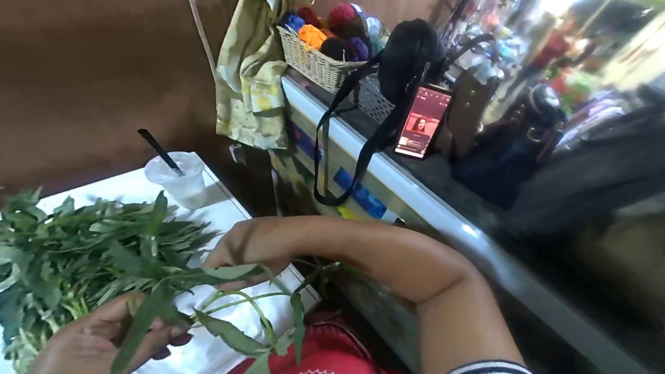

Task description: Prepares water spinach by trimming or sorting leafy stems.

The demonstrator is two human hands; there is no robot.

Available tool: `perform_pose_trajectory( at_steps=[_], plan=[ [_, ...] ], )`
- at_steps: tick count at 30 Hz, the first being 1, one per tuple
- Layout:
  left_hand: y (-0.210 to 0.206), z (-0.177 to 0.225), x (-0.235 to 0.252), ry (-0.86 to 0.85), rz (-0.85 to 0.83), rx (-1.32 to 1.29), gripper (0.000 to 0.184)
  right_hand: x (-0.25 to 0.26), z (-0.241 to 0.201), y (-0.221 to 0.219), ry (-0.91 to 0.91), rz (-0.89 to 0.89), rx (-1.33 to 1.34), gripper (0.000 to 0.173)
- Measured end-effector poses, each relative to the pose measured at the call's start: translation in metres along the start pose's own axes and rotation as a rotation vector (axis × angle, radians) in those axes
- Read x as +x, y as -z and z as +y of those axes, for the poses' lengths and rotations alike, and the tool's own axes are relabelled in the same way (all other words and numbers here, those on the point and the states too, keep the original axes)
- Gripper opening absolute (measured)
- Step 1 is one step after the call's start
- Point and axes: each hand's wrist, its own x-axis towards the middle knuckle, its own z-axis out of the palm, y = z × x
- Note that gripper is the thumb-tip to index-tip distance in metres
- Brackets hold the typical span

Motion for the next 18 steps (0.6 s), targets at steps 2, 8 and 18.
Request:
perform_pose_trajectory(
  at_steps=[2, 8, 18],
  plan=[
    [-0.001, 0.002, 0.000, 0.026, 0.016, -0.025, 0.031, 0.000, 0.009, -0.005, 0.057, 0.075, 0.151, 0.012],
    [0.002, -0.004, 0.003, -0.020, 0.005, -0.041, 0.029, -0.002, 0.004, -0.002, 0.031, 0.106, 0.159, 0.012],
    [-0.005, 0.005, 0.004, 0.030, 0.054, 0.033, 0.030, -0.003, 0.019, -0.013, 0.102, 0.163, 0.010, 0.013]
  ],
)
